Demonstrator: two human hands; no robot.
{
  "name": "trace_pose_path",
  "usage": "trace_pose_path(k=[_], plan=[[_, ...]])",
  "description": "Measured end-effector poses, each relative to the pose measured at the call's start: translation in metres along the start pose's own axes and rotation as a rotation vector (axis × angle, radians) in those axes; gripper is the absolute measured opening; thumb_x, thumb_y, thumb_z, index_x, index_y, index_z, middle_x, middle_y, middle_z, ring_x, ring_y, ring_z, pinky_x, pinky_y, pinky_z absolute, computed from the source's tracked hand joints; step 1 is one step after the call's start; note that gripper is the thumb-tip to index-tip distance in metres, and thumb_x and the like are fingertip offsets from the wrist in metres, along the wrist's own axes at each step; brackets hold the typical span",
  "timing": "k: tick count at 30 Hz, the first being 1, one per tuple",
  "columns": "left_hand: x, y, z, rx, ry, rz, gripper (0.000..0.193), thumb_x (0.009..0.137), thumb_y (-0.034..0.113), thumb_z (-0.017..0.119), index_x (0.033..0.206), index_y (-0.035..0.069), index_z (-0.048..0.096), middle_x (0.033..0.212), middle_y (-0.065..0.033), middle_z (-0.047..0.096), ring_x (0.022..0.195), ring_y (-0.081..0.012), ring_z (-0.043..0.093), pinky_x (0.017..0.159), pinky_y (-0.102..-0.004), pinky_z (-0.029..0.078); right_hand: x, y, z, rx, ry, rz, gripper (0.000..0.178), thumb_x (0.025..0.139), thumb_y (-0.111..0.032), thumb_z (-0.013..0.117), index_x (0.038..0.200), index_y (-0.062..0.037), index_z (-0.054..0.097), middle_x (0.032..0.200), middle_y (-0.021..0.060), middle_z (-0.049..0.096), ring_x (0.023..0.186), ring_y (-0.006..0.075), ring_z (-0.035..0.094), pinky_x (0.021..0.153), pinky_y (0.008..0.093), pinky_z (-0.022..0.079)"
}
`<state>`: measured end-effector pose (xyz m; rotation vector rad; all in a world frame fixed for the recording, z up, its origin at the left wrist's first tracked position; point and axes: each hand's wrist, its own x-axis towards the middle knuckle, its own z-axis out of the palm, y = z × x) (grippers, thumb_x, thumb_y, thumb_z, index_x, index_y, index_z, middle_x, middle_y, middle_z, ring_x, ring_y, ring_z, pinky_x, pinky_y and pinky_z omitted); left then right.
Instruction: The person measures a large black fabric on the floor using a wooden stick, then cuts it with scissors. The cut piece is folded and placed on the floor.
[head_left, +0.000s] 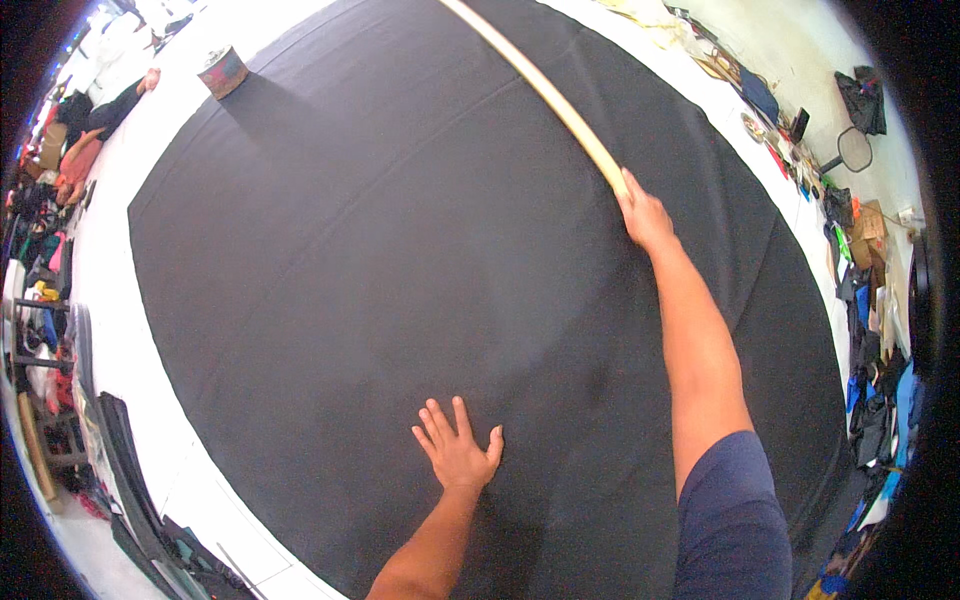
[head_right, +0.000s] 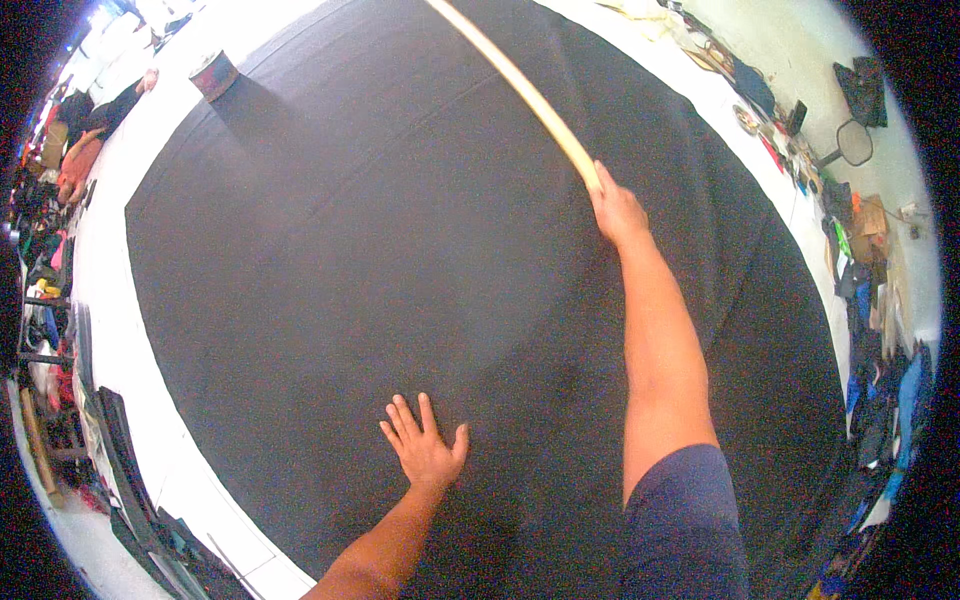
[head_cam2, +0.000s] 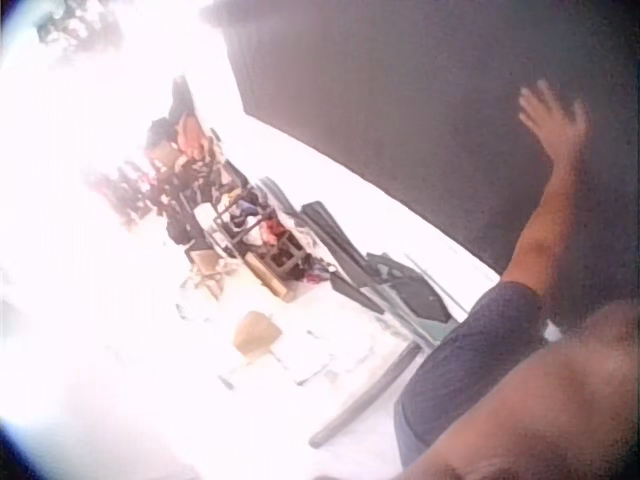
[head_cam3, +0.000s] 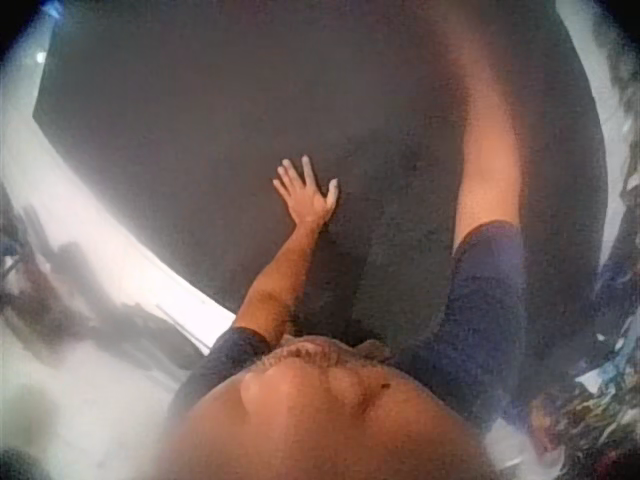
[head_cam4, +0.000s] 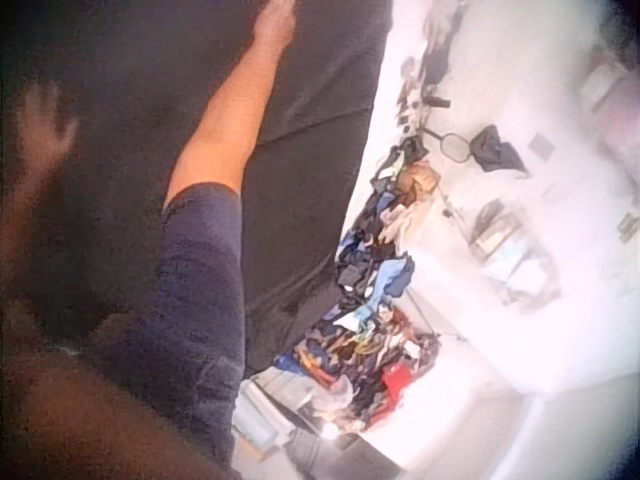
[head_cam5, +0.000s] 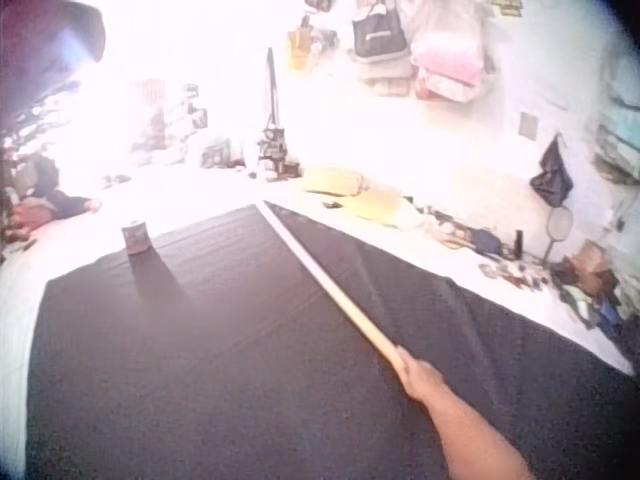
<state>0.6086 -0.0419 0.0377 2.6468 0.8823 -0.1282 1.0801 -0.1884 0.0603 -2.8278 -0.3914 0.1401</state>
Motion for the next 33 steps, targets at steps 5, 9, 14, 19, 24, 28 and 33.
trace_pose_path(k=[5, 9, 14, 19, 24, 28, 33], plan=[[0.002, -0.002, 0.004, -0.001, 0.031, 0.017, 0.088, 0.086, 0.056, 0.062, 0.152, 0.004, 0.037, 0.159, -0.0332, 0.018, 0.149, -0.0496, 0.014, 0.119, -0.0622, 0.008, 0.041, -0.077, -0.046, 0.002, 0.096, -0.020, 0.053, 0.102, -0.042, 0.046, 0.151, -0.0235, 0.040, 0.121, 0.0273, 0.064, 0.111, 0.0441, 0.063, 0.092, 0.0541, 0.050], [0.000, 0.000, 0.003, 0.039, 0.018, 0.002, 0.086, 0.088, 0.058, 0.057, 0.153, 0.007, 0.036, 0.160, -0.0305, 0.017, 0.150, -0.0466, 0.013, 0.120, -0.0606, 0.007, -0.099, -0.018, -0.015, -0.120, 0.141, -0.119, 0.053, 0.102, -0.035, 0.051, 0.152, -0.0235, 0.040, 0.094, 0.0207, 0.061, 0.085, 0.0435, 0.063, 0.076, 0.0549, 0.052], [-0.002, -0.001, 0.001, 0.075, 0.058, -0.001, 0.085, 0.089, 0.053, 0.058, 0.154, 0.005, 0.033, 0.162, -0.0290, 0.015, 0.150, -0.0452, 0.013, 0.121, -0.0590, 0.007, -0.434, 0.097, -0.009, -0.253, 0.060, -0.075, 0.046, 0.099, -0.022, 0.055, 0.145, -0.0181, 0.051, 0.115, 0.0249, 0.055, 0.101, 0.0409, 0.055, 0.090, 0.0499, 0.048], [-0.007, 0.004, 0.006, 0.098, 0.127, 0.034, 0.083, 0.091, 0.053, 0.054, 0.155, 0.005, 0.031, 0.162, -0.0283, 0.016, 0.151, -0.0432, 0.014, 0.121, -0.0580, 0.007, -0.729, 0.173, -0.019, -0.208, -0.062, 0.420, 0.050, 0.095, -0.021, 0.063, 0.143, -0.0156, 0.053, 0.114, 0.0202, 0.054, 0.104, 0.0385, 0.054, 0.090, 0.0463, 0.048], [-0.010, 0.003, 0.021, 0.124, 0.177, 0.094, 0.082, 0.095, 0.057, 0.050, 0.156, 0.006, 0.029, 0.162, -0.0282, 0.016, 0.151, -0.0422, 0.013, 0.122, -0.0563, 0.007, -0.780, 0.241, -0.020, -0.321, 0.107, 0.612, 0.053, 0.100, -0.029, 0.058, 0.150, -0.0198, 0.044, 0.109, 0.0197, 0.054, 0.101, 0.0386, 0.055, 0.085, 0.0498, 0.050], [0.015, -0.042, 0.000, -0.156, 0.093, 0.102, 0.079, 0.097, 0.056, 0.050, 0.156, 0.007, 0.029, 0.160, -0.0266, 0.021, 0.149, -0.0424, 0.018, 0.121, -0.0544, 0.015, -0.761, 0.251, -0.027, -0.240, 0.249, 0.540, 0.053, 0.101, -0.034, 0.056, 0.151, -0.0218, 0.042, 0.102, 0.0174, 0.055, 0.088, 0.0375, 0.060, 0.072, 0.0502, 0.053], [-0.121, -0.120, -0.070, -0.147, 0.135, 0.530, 0.052, 0.100, 0.028, 0.057, 0.143, 0.002, 0.045, 0.155, -0.0237, 0.035, 0.143, -0.0414, 0.032, 0.118, -0.0481, 0.029, -0.906, 0.178, -0.013, -0.241, 0.141, 0.490, 0.050, 0.096, -0.033, 0.061, 0.143, -0.0217, 0.052, 0.099, 0.0133, 0.053, 0.088, 0.0347, 0.058, 0.070, 0.0488, 0.052]])
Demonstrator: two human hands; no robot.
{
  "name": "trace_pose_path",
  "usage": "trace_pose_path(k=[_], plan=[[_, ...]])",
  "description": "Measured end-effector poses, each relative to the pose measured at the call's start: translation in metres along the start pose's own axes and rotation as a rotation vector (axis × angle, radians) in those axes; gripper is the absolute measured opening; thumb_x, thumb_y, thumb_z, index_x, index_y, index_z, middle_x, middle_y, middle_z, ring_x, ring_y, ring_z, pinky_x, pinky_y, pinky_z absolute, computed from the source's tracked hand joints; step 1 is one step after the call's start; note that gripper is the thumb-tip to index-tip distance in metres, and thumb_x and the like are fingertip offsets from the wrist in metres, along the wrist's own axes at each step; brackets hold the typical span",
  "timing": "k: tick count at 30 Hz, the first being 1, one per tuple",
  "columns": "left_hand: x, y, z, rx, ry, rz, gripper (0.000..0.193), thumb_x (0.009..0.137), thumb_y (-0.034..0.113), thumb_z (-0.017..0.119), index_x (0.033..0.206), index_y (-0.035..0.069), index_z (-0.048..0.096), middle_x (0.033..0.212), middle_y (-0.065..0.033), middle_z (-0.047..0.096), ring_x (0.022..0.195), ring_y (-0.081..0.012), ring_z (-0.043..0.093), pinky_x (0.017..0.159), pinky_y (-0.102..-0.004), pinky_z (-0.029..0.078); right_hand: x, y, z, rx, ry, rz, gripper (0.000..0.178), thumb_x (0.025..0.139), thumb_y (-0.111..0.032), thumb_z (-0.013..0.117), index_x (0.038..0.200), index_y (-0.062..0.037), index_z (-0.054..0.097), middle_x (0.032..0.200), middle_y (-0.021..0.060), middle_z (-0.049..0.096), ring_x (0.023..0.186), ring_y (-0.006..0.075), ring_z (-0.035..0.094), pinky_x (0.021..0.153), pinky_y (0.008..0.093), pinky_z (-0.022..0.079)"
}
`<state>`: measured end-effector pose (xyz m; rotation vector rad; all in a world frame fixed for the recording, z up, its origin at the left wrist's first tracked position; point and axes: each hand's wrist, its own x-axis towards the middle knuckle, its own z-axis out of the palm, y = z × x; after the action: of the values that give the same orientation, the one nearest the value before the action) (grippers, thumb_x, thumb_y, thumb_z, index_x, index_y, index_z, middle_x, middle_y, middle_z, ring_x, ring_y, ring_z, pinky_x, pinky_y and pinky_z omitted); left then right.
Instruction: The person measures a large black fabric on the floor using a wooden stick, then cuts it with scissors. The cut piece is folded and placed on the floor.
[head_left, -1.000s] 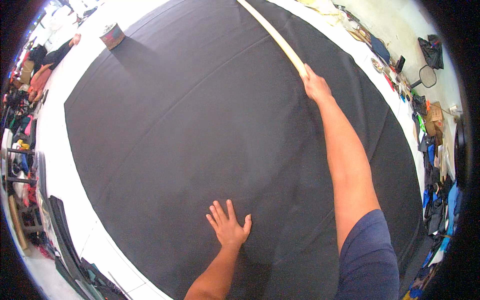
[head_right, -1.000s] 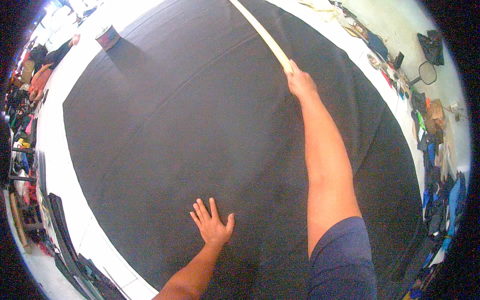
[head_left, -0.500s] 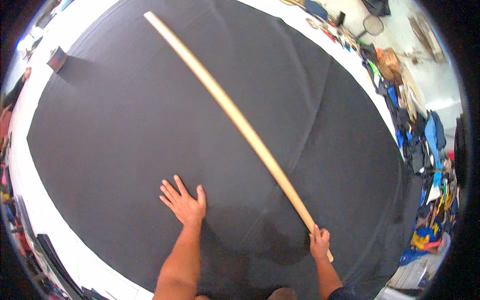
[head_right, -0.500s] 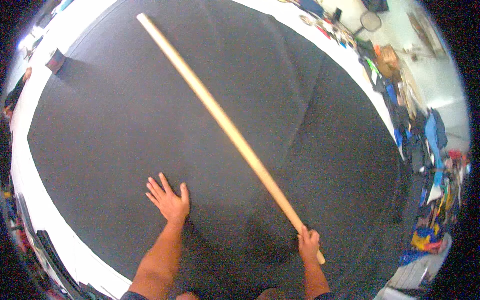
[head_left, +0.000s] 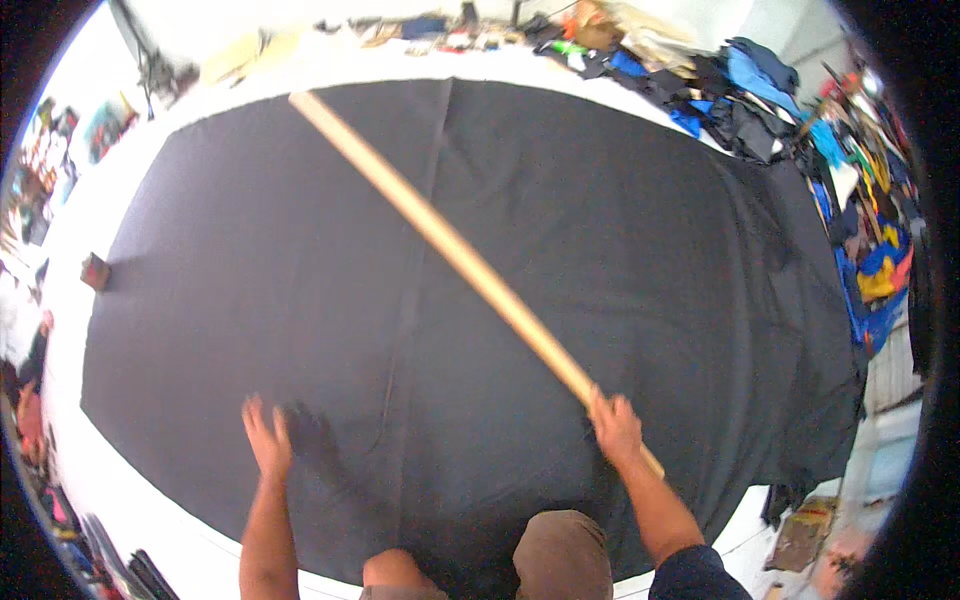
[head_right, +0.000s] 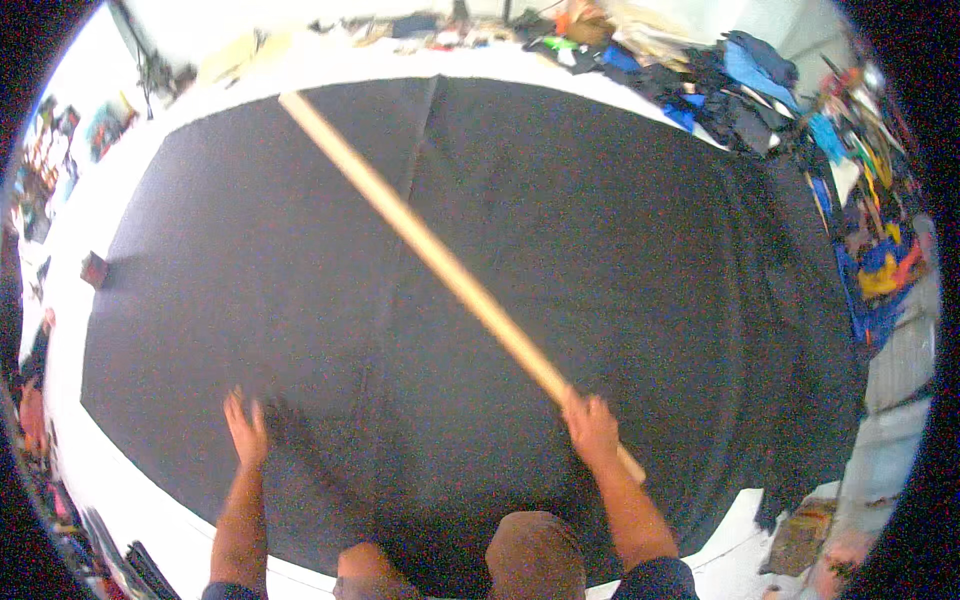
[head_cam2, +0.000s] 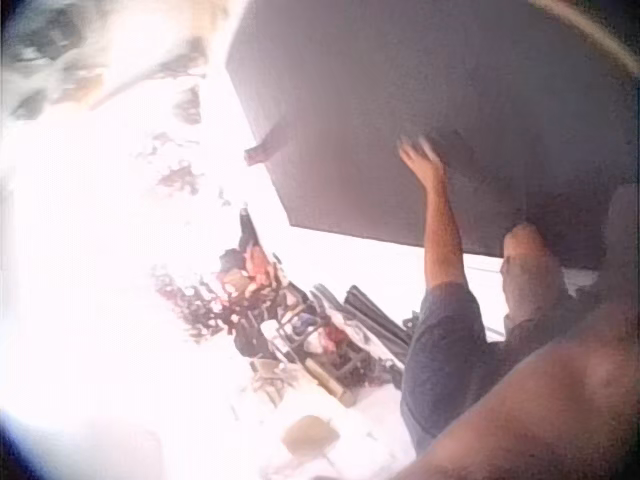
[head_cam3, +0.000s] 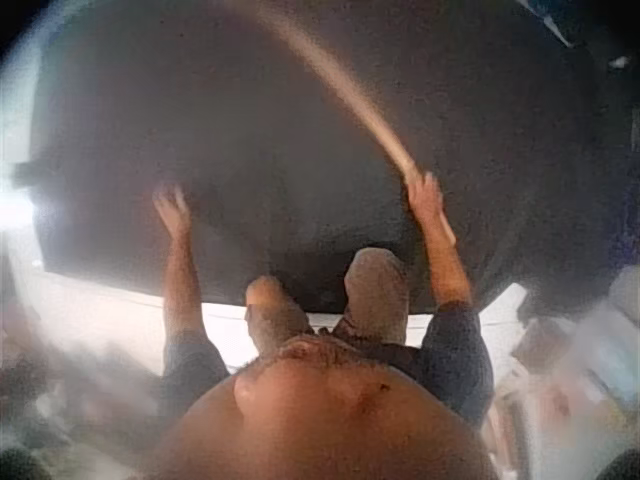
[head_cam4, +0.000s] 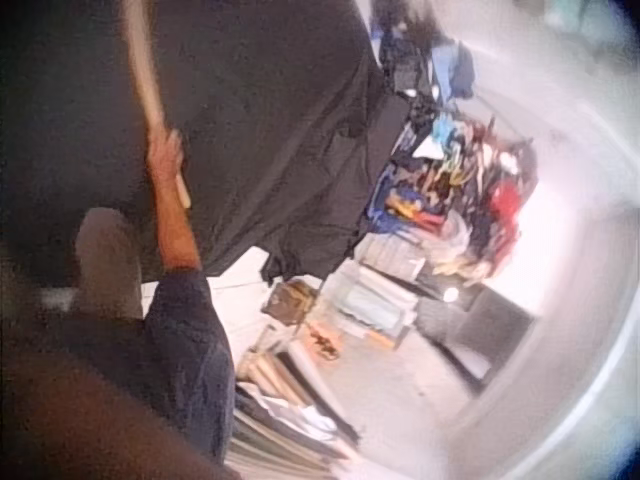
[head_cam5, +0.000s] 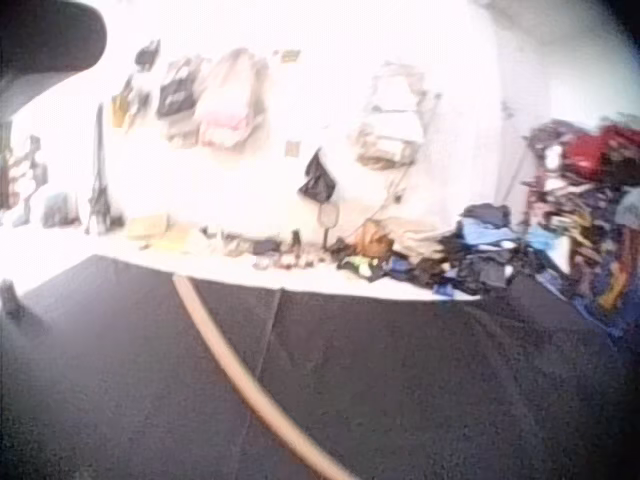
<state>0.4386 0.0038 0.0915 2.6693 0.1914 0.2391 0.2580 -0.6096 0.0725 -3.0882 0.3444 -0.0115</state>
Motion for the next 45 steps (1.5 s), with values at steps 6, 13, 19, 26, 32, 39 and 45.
trace_pose_path(k=[6, 13, 19, 26, 32, 39, 45], plan=[[-0.335, -0.113, -0.183, 0.317, -0.295, -0.172, 0.063, 0.099, 0.040, 0.057, 0.141, -0.006, 0.045, 0.148, -0.0336, 0.038, 0.134, -0.0445, 0.042, 0.110, -0.0496, 0.037, -0.184, 0.007, 0.012, 0.138, -0.007, 0.090, 0.049, 0.090, -0.034, 0.068, 0.138, -0.0314, 0.057, 0.102, 0.0122, 0.054, 0.093, 0.0352, 0.056, 0.074, 0.0484, 0.053], [-0.511, -0.071, -0.339, 0.276, -0.199, -0.775, 0.055, 0.097, 0.033, 0.060, 0.135, -0.005, 0.053, 0.141, -0.0327, 0.046, 0.132, -0.0440, 0.043, 0.113, -0.0496, 0.034, -0.234, 0.065, 0.029, 0.187, 0.164, 0.593, 0.053, 0.097, -0.036, 0.060, 0.148, -0.0317, 0.045, 0.105, 0.0149, 0.053, 0.100, 0.0373, 0.057, 0.081, 0.0504, 0.055], [-0.471, -0.141, -0.335, -0.113, -0.136, -0.741, 0.054, 0.096, 0.033, 0.062, 0.132, -0.006, 0.055, 0.138, -0.0318, 0.050, 0.129, -0.0420, 0.048, 0.110, -0.0481, 0.037, -0.265, 0.110, 0.025, 0.304, 0.137, 0.803, 0.055, 0.102, -0.040, 0.051, 0.153, -0.0255, 0.037, 0.107, 0.0192, 0.054, 0.097, 0.0390, 0.060, 0.085, 0.0483, 0.052], [-0.420, -0.097, -0.273, -0.103, -0.439, -0.436, 0.051, 0.093, 0.034, 0.064, 0.126, -0.005, 0.060, 0.122, -0.0255, 0.065, 0.117, -0.0381, 0.060, 0.102, -0.0433, 0.046, -0.341, 0.053, -0.030, 0.495, 0.149, 0.642, 0.056, 0.101, -0.035, 0.053, 0.152, -0.0168, 0.038, 0.101, 0.0222, 0.055, 0.093, 0.0403, 0.060, 0.081, 0.0503, 0.050], [-0.372, -0.226, -0.162, -0.095, -0.569, -0.475, 0.050, 0.093, 0.040, 0.060, 0.107, -0.007, 0.069, 0.097, -0.0203, 0.072, 0.097, -0.0334, 0.069, 0.086, -0.0413, 0.054, -0.376, -0.027, -0.037, 0.761, -0.280, 0.386, 0.051, 0.096, -0.039, 0.059, 0.138, -0.0117, 0.051, 0.104, 0.0212, 0.058, 0.098, 0.0433, 0.060, 0.082, 0.0516, 0.050], [-0.352, -0.162, -0.054, -0.618, -0.489, -0.983, 0.062, 0.098, 0.047, 0.056, 0.140, 0.005, 0.040, 0.103, -0.0158, 0.052, 0.084, -0.0265, 0.059, 0.071, -0.0418, 0.057, -0.426, -0.048, 0.015, 0.474, -0.507, -0.105, 0.052, 0.096, -0.024, 0.061, 0.146, -0.0272, 0.050, 0.112, 0.0189, 0.056, 0.099, 0.0362, 0.058, 0.084, 0.0455, 0.051], [-0.335, -0.134, -0.007, -0.868, -0.154, -1.157, 0.050, 0.092, 0.032, 0.063, 0.127, 0.004, 0.041, 0.105, -0.0152, 0.051, 0.084, -0.0238, 0.057, 0.064, -0.0372, 0.053, -0.479, -0.047, 0.025, 0.260, -0.368, -0.080, 0.049, 0.096, -0.031, 0.064, 0.142, -0.0417, 0.052, 0.107, 0.0157, 0.057, 0.096, 0.0378, 0.059, 0.080, 0.0465, 0.053]])
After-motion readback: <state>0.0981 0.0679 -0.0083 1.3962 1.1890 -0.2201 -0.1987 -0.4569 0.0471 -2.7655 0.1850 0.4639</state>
